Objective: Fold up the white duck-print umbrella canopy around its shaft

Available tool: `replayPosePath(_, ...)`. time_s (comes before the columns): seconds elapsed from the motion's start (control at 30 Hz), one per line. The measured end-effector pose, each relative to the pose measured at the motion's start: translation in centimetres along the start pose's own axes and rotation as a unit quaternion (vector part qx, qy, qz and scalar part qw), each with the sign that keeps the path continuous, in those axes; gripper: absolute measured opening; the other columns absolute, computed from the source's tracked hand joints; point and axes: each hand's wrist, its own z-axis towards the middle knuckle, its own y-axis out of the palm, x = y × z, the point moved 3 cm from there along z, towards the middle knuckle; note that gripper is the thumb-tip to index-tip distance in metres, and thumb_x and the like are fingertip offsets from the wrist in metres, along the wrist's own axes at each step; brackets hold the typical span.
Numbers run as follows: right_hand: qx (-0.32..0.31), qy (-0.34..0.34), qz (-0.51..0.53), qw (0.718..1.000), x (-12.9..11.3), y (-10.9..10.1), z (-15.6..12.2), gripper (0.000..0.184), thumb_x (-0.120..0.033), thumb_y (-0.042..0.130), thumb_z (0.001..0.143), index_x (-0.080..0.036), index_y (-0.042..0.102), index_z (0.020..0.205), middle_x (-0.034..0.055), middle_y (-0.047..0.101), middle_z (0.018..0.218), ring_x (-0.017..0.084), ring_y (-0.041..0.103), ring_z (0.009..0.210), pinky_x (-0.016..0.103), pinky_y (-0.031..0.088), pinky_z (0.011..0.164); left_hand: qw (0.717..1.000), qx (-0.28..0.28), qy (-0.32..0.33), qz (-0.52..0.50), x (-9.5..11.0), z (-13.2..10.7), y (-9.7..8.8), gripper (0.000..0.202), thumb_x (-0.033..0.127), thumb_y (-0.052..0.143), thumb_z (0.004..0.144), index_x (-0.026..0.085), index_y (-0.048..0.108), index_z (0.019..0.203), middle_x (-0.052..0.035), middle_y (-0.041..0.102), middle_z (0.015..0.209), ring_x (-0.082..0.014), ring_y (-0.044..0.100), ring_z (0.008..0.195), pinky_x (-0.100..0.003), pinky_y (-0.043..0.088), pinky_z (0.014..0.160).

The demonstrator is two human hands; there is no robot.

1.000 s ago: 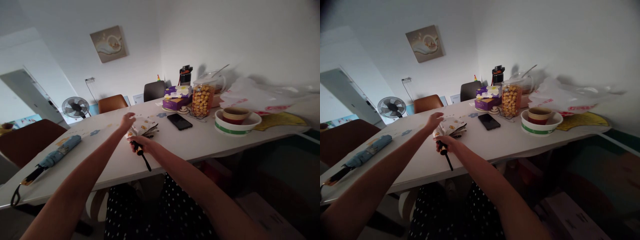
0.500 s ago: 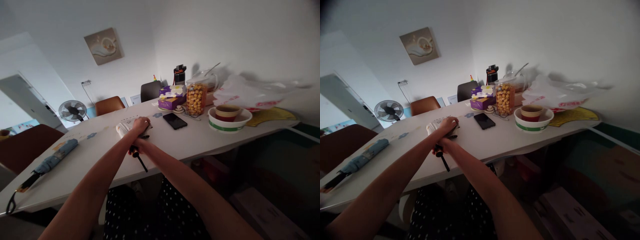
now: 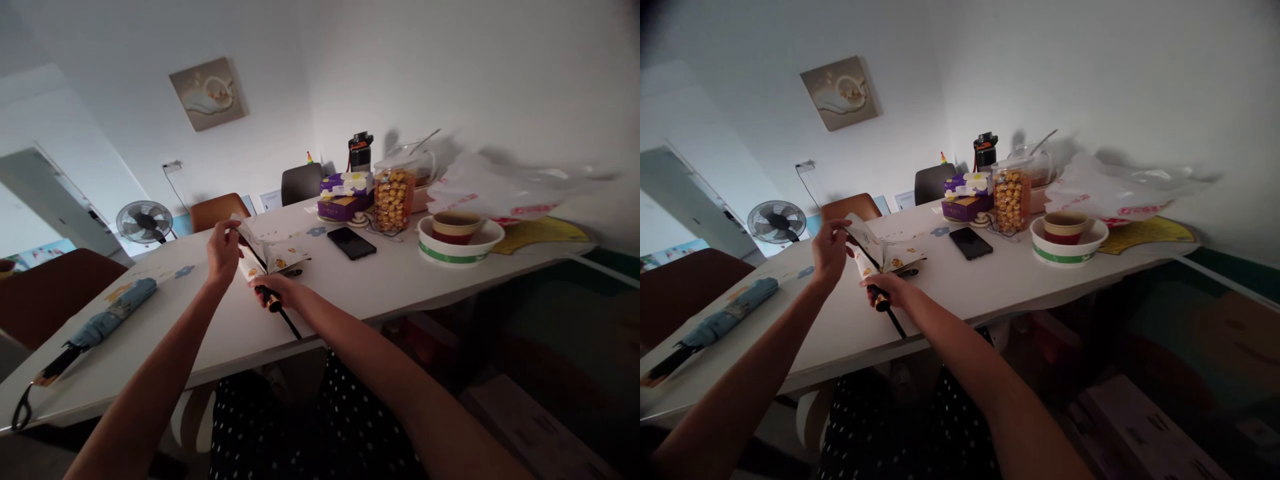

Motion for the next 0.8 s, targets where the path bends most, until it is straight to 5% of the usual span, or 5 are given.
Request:
replayPosePath(0.13, -0.033, 0.037, 0.067, 0.997, 0.0, 0.2, 0.3, 0.017, -0.012, 0.054, 0.081, -0.014, 0.045, 0.067, -0.0035, 0.047, 0.048, 0.008, 0.044, 0.037, 0.018, 0.039, 0.037, 1.0, -0.014, -0.006, 0.027, -2.2, -1.5, -3.1, 0.017, 0.016, 0.041, 0.076, 0.017, 0.052, 0.089, 0.0007, 0.054, 0.074, -0.0093, 0.058, 0.06, -0.02, 0.049, 0.05)
replayPosePath(0.33, -0.011, 0.055, 0.058, 0.997, 0.1, 0.1, 0.8, 0.017, -0.01, 0.054, 0.081, -0.014, 0.046, 0.066, -0.0032, 0.048, 0.046, 0.008, 0.044, 0.034, 0.018, 0.039, 0.034, 0.976, -0.145, 0.094, 0.133, -4.3, -2.0, -5.3, 0.017, 0.021, 0.058, 0.069, 0.019, 0.062, 0.086, -0.002, 0.055, 0.086, -0.012, 0.057, 0.073, -0.026, 0.053, 0.068)
replayPosePath(0.5, 0.023, 0.038, 0.045, 0.998, -0.2, 0.2, 0.1, 0.016, -0.005, 0.052, 0.078, -0.013, 0.047, 0.065, -0.0032, 0.048, 0.044, 0.009, 0.045, 0.033, 0.02, 0.041, 0.033, 0.997, -0.046, -0.002, 0.063, -4.8, -1.6, -6.8, 0.016, 0.029, 0.062, 0.068, 0.019, 0.065, 0.079, -0.0024, 0.06, 0.083, -0.0151, 0.06, 0.077, -0.029, 0.052, 0.071)
replayPosePath(0.6, 0.024, 0.051, 0.041, 0.998, -0.4, 0.2, -0.3, 0.018, -0.006, 0.051, 0.08, -0.014, 0.044, 0.065, -0.0037, 0.047, 0.042, 0.009, 0.045, 0.032, 0.019, 0.041, 0.033, 0.993, -0.086, -0.076, 0.034, -5.8, -2.7, -7.5, 0.02, 0.033, 0.064, 0.065, 0.018, 0.065, 0.078, -0.0025, 0.062, 0.079, -0.0162, 0.061, 0.073, -0.031, 0.05, 0.071)
replayPosePath(0.8, 0.022, 0.028, 0.021, 0.999, -0.3, 0.1, 0.1, 0.018, -0.012, 0.053, 0.08, -0.014, 0.045, 0.064, -0.0024, 0.048, 0.042, 0.009, 0.044, 0.032, 0.019, 0.039, 0.031, 0.986, -0.081, -0.066, 0.133, -7.4, -4.7, -9.7, 0.02, 0.034, 0.067, 0.062, 0.021, 0.067, 0.077, -0.0017, 0.064, 0.08, -0.0171, 0.057, 0.079, -0.03, 0.044, 0.073)
